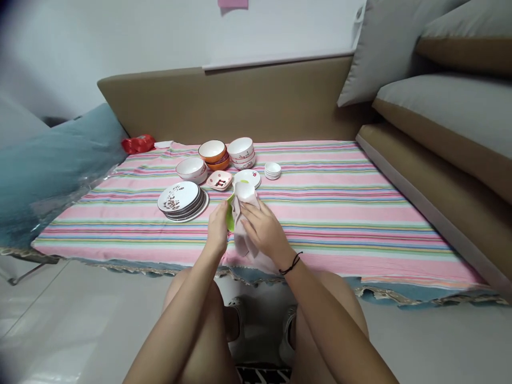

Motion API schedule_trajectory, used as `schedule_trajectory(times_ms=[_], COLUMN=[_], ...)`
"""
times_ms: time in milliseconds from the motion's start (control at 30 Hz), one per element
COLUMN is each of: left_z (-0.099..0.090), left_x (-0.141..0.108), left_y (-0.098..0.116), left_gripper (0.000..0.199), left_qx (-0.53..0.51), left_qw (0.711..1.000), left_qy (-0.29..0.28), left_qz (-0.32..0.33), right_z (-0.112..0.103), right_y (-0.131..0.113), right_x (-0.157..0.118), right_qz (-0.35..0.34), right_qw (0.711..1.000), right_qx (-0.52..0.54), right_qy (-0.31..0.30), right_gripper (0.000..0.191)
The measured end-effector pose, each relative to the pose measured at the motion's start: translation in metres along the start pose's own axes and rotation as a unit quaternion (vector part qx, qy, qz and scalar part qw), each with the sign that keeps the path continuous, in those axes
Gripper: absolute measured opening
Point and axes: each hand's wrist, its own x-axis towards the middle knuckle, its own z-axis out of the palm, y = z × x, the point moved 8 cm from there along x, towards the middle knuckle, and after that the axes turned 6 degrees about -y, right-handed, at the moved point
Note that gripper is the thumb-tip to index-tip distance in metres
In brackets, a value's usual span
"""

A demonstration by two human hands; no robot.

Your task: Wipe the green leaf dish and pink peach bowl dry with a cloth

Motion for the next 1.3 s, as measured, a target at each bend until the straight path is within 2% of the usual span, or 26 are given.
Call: schedule_trajectory(times_ms=[100, 167, 267, 400, 533, 633, 733, 867, 967, 1067, 1300], left_z=[0.001, 0.002, 0.004, 0.002, 0.005, 0.01, 0.01, 0.004, 0.0, 0.001, 0.011], left_x=[-0.001, -0.001, -0.001, -0.003, -0.007, -0.009, -0.01, -0.009, -0.008, -0.01, -0.017], left_y=[-0.004, -0.005, -0.007, -0.01, -0.01, -0.015, -0.019, -0.02, -0.02, -0.02, -0.02], left_gripper=[0.031, 0.036, 0.043, 0.042, 0.044, 0.043, 0.039, 0.036, 0.036, 0.036, 0.037], left_qx=[0.005, 0.015, 0.023, 0.028, 0.059, 0.066, 0.061, 0.046, 0.046, 0.043, 0.018], left_qw=[1.0, 1.0, 1.0, 0.999, 0.997, 0.993, 0.992, 0.994, 0.995, 0.995, 0.99], left_qy=[-0.003, -0.004, -0.002, -0.007, -0.054, -0.088, -0.083, -0.062, -0.05, -0.062, -0.1], left_qz=[-0.017, -0.018, -0.016, -0.017, -0.025, -0.05, -0.069, -0.071, -0.068, -0.072, -0.1], right_z=[0.001, -0.001, -0.009, -0.021, -0.03, -0.03, -0.032, -0.04, -0.037, -0.031, -0.035], right_y=[0.0, 0.0, 0.002, 0.008, 0.026, 0.04, 0.044, 0.038, 0.034, 0.03, 0.033], right_x=[-0.002, -0.002, -0.004, -0.009, -0.013, -0.014, -0.015, -0.022, -0.025, -0.024, -0.023], right_qz=[-0.002, 0.0, 0.006, 0.022, 0.069, 0.102, 0.118, 0.143, 0.155, 0.15, 0.131], right_qw=[1.0, 1.0, 0.999, 0.998, 0.99, 0.986, 0.982, 0.968, 0.966, 0.97, 0.968], right_qx=[0.02, 0.018, 0.004, 0.0, 0.023, 0.031, 0.033, 0.056, 0.092, 0.108, 0.118], right_qy=[0.014, 0.017, 0.031, 0.066, 0.117, 0.127, 0.144, 0.197, 0.185, 0.158, 0.176], right_gripper=[0.038, 0.037, 0.038, 0.038, 0.033, 0.03, 0.029, 0.022, 0.014, 0.013, 0.02])
